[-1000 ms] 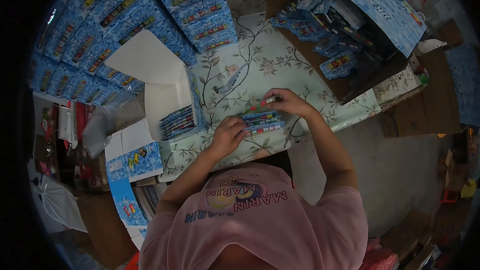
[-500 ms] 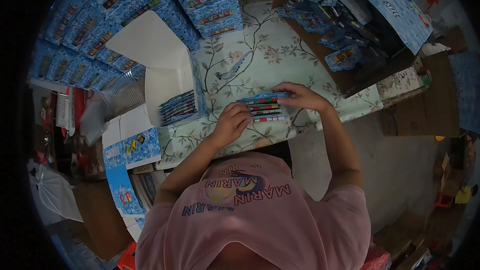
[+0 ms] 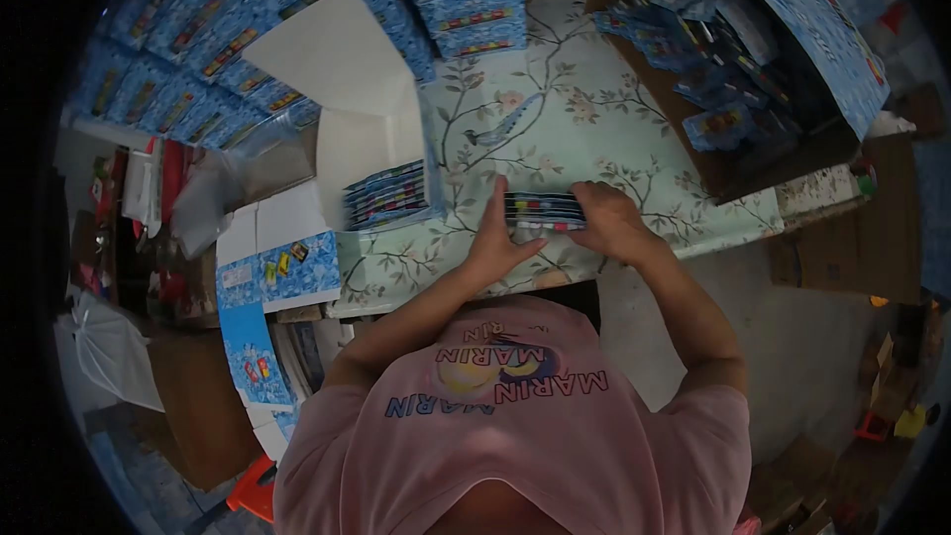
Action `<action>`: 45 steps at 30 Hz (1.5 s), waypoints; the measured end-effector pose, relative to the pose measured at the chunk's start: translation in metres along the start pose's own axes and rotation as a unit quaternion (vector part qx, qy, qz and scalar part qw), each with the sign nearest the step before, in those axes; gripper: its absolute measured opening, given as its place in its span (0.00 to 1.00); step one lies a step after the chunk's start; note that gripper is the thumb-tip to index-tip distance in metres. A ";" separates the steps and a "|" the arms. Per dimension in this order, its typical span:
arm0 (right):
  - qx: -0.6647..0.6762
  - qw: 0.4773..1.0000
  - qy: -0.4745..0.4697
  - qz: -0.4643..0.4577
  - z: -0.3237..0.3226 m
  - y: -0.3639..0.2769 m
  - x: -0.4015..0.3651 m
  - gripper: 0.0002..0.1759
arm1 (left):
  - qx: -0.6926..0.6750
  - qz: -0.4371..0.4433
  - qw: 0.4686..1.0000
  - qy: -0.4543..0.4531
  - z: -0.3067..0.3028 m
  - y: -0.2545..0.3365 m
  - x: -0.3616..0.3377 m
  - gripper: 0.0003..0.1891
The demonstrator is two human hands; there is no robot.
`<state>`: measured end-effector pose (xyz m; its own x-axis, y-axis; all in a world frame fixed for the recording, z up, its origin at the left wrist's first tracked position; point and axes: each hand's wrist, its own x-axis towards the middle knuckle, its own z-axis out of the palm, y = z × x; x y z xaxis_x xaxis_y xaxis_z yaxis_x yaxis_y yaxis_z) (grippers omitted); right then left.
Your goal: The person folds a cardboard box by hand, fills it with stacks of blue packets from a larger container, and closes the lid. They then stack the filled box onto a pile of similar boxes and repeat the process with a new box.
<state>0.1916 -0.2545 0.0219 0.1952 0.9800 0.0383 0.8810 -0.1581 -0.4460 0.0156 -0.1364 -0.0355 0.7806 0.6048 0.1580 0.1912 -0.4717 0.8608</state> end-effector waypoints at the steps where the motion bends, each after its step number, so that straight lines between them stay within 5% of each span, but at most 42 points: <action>1: 0.004 1.000 -0.003 -0.017 -0.002 -0.001 0.003 0.31 | -0.023 0.025 0.999 -0.025 -0.007 0.003 0.003 0.53; 2: 0.014 0.999 -0.008 0.032 -0.010 -0.004 0.006 0.30 | -0.047 0.052 0.996 -0.049 -0.015 0.006 0.005 0.53; 3: 0.023 0.996 -0.013 0.082 -0.019 -0.010 0.015 0.30 | -0.018 0.097 0.995 0.003 -0.030 0.021 0.005 0.42; 4: 0.024 0.997 -0.017 0.070 -0.027 -0.020 0.028 0.30 | -0.012 0.092 0.996 0.013 -0.050 0.031 0.004 0.42; 7: 0.202 0.976 0.055 0.056 -0.051 -0.060 0.076 0.30 | 0.044 0.165 0.973 0.155 -0.114 0.042 0.000 0.17; 11: 0.113 0.992 0.052 -0.027 -0.039 -0.130 0.161 0.32 | 0.234 0.073 0.945 0.216 -0.154 0.002 0.010 0.18; 15: -0.042 0.993 0.031 -0.108 0.026 -0.147 0.229 0.27 | 0.286 0.058 0.946 0.142 -0.157 -0.023 0.002 0.19; 17: -0.153 0.976 -0.115 -0.108 0.061 -0.137 0.248 0.31 | 0.292 0.080 0.939 0.167 -0.152 -0.020 -0.002 0.19; 18: -0.154 0.975 -0.116 -0.109 0.055 -0.138 0.252 0.31 | 0.291 0.079 0.938 0.168 -0.150 -0.022 -0.003 0.19; 20: -0.082 0.950 -0.297 -0.046 0.034 -0.137 0.258 0.39 | 0.301 0.083 0.934 0.175 -0.148 -0.027 -0.005 0.19; 23: 0.031 0.955 -0.288 -0.064 0.052 -0.127 0.282 0.46 | 0.279 0.066 0.942 0.175 -0.149 -0.023 -0.006 0.19; 25: 0.034 0.946 -0.321 -0.032 0.077 -0.131 0.303 0.45 | 0.276 0.069 0.943 0.174 -0.148 -0.025 -0.005 0.19; 27: 0.126 0.956 -0.258 -0.061 0.107 -0.129 0.313 0.42 | 0.274 0.076 0.943 0.174 -0.150 -0.025 -0.006 0.19; 32: 0.039 0.924 -0.361 -0.119 0.099 -0.151 0.288 0.44 | 0.286 0.068 0.943 0.159 -0.149 -0.021 -0.006 0.19; 35: 0.044 0.959 -0.270 -0.075 0.085 -0.141 0.263 0.39 | 0.282 0.083 0.945 0.142 -0.148 -0.020 -0.007 0.19; 37: 0.174 0.964 0.014 -0.198 0.064 -0.128 0.245 0.30 | 0.292 0.081 0.943 0.138 -0.152 -0.022 -0.008 0.19; 39: 0.237 0.941 0.166 -0.177 0.033 -0.080 0.234 0.22 | 0.304 0.068 0.940 0.140 -0.150 -0.024 -0.009 0.18; 41: 0.346 0.910 0.222 0.044 0.002 -0.010 0.212 0.21 | 0.300 0.077 0.940 0.145 -0.150 -0.021 -0.009 0.19; 43: 0.140 0.919 0.333 0.161 0.011 0.106 0.196 0.21 | 0.287 0.057 0.946 0.137 -0.151 -0.018 -0.008 0.19; 44: -0.003 0.927 0.276 0.255 0.005 0.151 0.185 0.22 | 0.289 0.052 0.946 0.136 -0.151 -0.017 -0.008 0.19; 45: 0.044 0.911 0.276 0.304 -0.018 0.165 0.166 0.24 | 0.292 0.057 0.945 0.137 -0.151 -0.019 -0.008 0.19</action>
<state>0.3768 -0.1195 -0.0290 0.8434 0.5010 0.1941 0.5053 -0.6171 -0.6031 -0.0839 -0.0356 0.0197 0.6480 0.6343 0.4217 0.4728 -0.7690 0.4301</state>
